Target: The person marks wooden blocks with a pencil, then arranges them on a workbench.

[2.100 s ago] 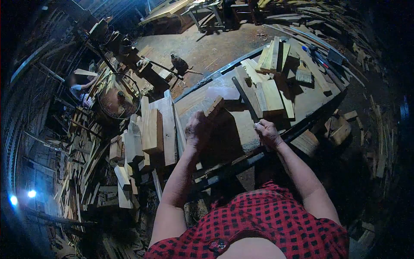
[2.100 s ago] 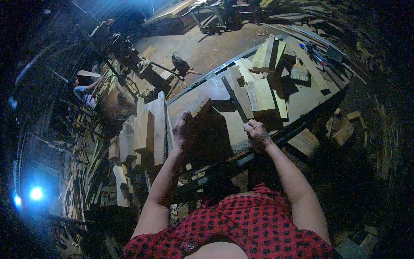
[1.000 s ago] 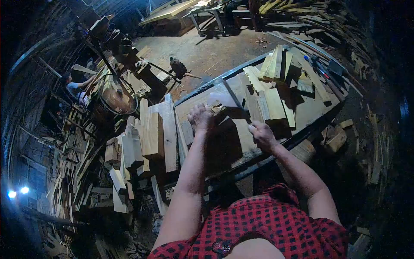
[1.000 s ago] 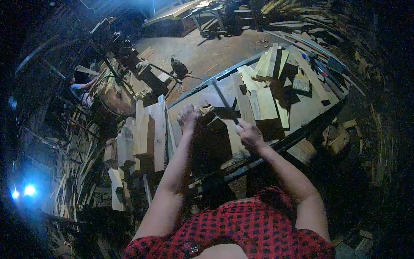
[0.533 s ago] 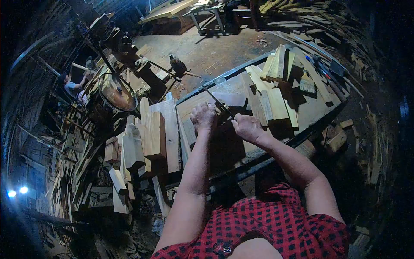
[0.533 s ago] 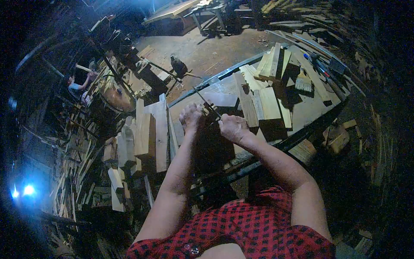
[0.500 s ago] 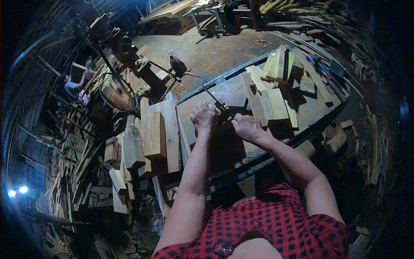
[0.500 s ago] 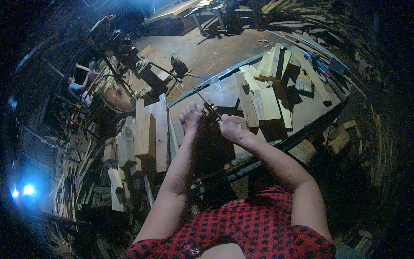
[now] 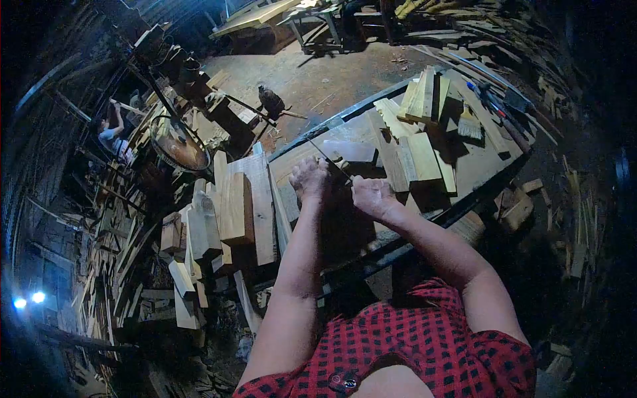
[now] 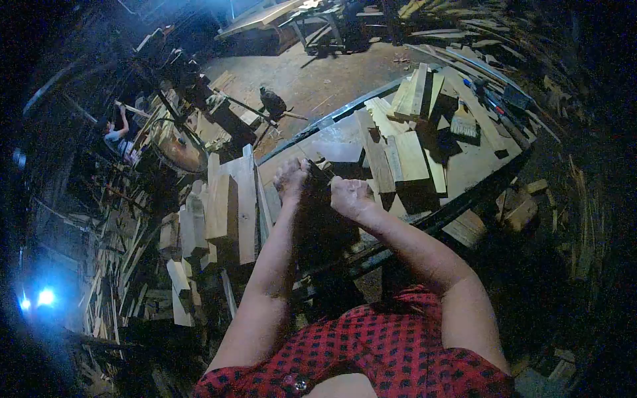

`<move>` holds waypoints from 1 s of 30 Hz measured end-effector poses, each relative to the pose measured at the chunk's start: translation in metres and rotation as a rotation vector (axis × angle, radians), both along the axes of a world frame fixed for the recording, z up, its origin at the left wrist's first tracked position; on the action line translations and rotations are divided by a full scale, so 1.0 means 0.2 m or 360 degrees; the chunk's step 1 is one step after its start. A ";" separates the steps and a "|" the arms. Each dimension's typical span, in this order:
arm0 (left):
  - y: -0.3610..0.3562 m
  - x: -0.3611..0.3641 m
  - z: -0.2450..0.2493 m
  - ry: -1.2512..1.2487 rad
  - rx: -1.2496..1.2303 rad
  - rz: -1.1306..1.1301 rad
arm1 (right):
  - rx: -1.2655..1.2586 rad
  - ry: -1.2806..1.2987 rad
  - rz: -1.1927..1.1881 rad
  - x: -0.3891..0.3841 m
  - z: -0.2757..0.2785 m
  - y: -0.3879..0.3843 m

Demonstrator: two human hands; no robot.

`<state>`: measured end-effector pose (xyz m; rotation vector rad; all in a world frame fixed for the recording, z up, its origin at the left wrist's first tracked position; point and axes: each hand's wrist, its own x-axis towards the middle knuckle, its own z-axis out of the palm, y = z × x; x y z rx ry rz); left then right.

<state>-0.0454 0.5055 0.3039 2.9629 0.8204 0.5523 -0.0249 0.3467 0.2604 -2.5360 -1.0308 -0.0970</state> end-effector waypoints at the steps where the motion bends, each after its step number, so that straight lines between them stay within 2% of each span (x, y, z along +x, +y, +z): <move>1: 0.00 0.00 -0.01 0.0001 0.0016 0.0002 | -0.0001 0.0001 -0.0004 0.04 -0.16 0.03; 3: -0.02 0.00 0.01 0.0000 0.0007 0.0000 | -0.0707 -0.1613 -0.0105 0.07 -0.46 0.06; 4: -0.02 -0.01 0.02 -0.0002 -0.0001 0.0003 | -0.0706 -0.1613 -0.0100 0.02 -0.27 -0.11; 6: 0.00 0.00 0.01 -0.0006 0.0004 0.0005 | -0.0054 0.0291 -0.0043 -0.21 0.27 -0.24; 9: 0.00 0.00 0.01 -0.0025 -0.0031 -0.0003 | -0.0190 0.0420 -0.0098 -0.31 0.35 -0.37; 12: -0.01 0.00 0.02 -0.0048 -0.0055 -0.0040 | -0.0167 0.0352 -0.0062 -0.29 0.37 -0.35; 13: -0.01 -0.01 0.03 -0.0054 -0.0041 -0.0067 | -0.0169 0.0350 -0.0061 -0.27 0.37 -0.30; 15: -0.01 -0.01 0.03 -0.0095 -0.0032 -0.0083 | 0.0090 0.0117 -0.0014 -0.15 0.36 -0.14; 20: -0.01 -0.01 0.03 -0.0064 -0.0069 -0.0051 | 0.0042 0.0158 -0.0147 -0.01 0.31 0.14; 23: -0.02 -0.02 0.05 -0.0142 -0.0102 -0.0077 | 0.0042 0.0026 -0.0106 -0.06 0.20 0.05; 25: -0.01 -0.02 0.05 -0.0114 -0.0089 -0.0066 | 0.0277 -0.0203 0.0093 -0.13 0.16 -0.14; 27: -0.02 -0.02 0.07 -0.0120 -0.0132 -0.0078 | -0.0198 0.0121 -0.0169 -0.28 0.28 -0.31; 30: -0.01 -0.02 0.05 -0.0120 -0.0112 -0.0091 | -0.0205 0.0210 -0.0081 -0.36 0.32 -0.38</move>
